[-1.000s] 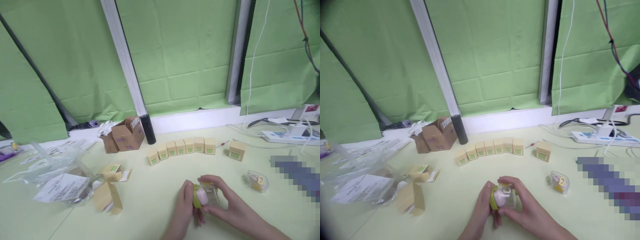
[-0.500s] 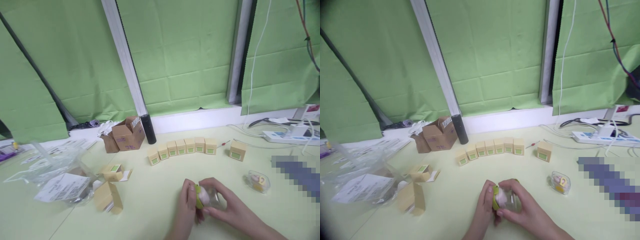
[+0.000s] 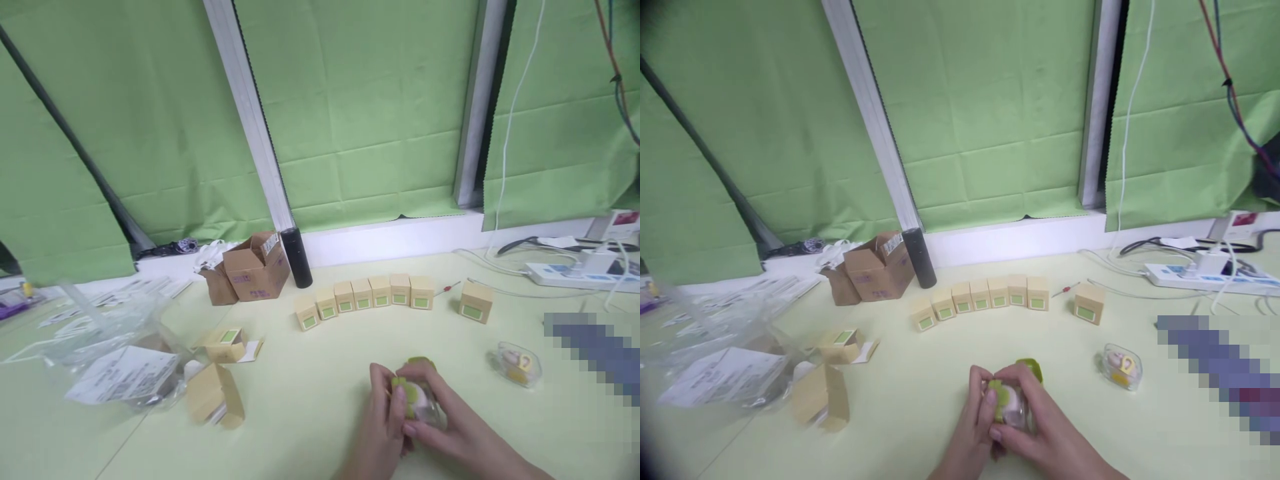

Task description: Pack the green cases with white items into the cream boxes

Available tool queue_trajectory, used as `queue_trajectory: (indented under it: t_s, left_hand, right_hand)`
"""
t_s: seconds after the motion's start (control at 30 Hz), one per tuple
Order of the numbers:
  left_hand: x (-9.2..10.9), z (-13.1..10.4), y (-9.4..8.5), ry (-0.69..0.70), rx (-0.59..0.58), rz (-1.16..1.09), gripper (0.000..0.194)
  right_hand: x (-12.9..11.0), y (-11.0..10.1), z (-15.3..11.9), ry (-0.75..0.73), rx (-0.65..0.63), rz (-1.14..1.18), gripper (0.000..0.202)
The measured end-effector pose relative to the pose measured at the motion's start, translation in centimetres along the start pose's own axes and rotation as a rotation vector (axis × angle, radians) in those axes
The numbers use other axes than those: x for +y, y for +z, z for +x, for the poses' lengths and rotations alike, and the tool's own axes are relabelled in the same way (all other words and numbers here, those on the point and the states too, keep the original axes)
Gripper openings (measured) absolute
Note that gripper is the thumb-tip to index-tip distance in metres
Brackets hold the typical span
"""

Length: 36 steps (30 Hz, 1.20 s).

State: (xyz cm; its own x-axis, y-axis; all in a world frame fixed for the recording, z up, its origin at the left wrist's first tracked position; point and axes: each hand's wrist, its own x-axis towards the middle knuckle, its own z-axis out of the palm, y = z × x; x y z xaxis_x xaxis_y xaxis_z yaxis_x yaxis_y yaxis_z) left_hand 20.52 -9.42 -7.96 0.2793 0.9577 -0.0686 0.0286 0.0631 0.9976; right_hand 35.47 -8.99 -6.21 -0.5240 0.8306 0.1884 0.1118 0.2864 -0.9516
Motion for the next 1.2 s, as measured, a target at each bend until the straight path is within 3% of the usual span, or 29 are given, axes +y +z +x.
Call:
queue_trajectory:
  t_s: [0.17,0.3,0.37,0.4,0.5,0.57,0.63,0.7,0.77,0.83,0.9,0.97,1.03,1.1,1.2]
  left_hand:
    - [0.4,-0.7,-0.1,-0.015,-0.082,0.066,0.047]
    - [2.1,-0.8,-2.0,0.037,-0.107,0.206,0.049]
    - [3.5,-1.4,-5.0,0.095,0.046,0.431,0.043]
    - [4.2,-1.9,-7.1,0.11,0.212,0.605,0.038]
    - [5.2,-4.1,-14.9,0.125,0.628,1.093,0.026]
    - [4.7,-5.9,-19.9,0.012,0.827,1.215,0.028]
    - [3.5,-7.5,-23.2,-0.15,0.92,1.178,0.034]
    - [2.0,-8.6,-24.2,-0.147,0.827,1.076,0.031]
    - [1.0,-9.1,-23.0,-0.046,0.752,0.984,0.026]
    - [0.8,-9.0,-20.2,0.096,0.749,0.888,0.03]
    - [1.6,-8.2,-16.6,0.194,0.705,0.687,0.056]
    - [2.8,-6.6,-13.0,0.21,0.527,0.301,0.085]
    - [4.1,-4.6,-9.9,0.212,0.343,0.034,0.102]
    - [4.9,-2.3,-7.3,0.217,0.226,-0.07,0.105]
    - [5.4,0.8,-4.5,0.202,0.075,-0.06,0.088]
  right_hand:
    - [1.3,0.9,-0.3,-0.079,0.043,-0.071,0.038]
    - [1.7,0.0,0.1,0.111,0.079,0.239,0.043]
    - [1.8,-0.9,0.3,0.191,0.11,0.437,0.046]
    - [1.9,-1.3,0.4,0.212,0.125,0.532,0.048]
    - [2.0,-2.0,0.3,0.226,0.131,0.705,0.049]
    - [1.9,-2.0,0.3,0.213,0.129,0.698,0.052]
    - [1.5,-1.8,0.2,0.202,0.139,0.671,0.058]
    - [1.0,-1.5,0.1,0.194,0.153,0.668,0.062]
    - [0.6,-1.5,0.0,0.201,0.152,0.685,0.062]
    - [0.3,-1.6,-0.1,0.221,0.147,0.724,0.059]
    - [0.2,-1.8,-0.1,0.242,0.152,0.777,0.052]
    - [0.2,-2.0,0.1,0.237,0.179,0.811,0.046]
    - [0.2,-2.2,0.5,0.2,0.231,0.811,0.041]
    - [0.2,-2.6,0.9,0.173,0.309,0.779,0.041]
    - [0.3,-3.8,1.5,0.157,0.467,0.672,0.049]
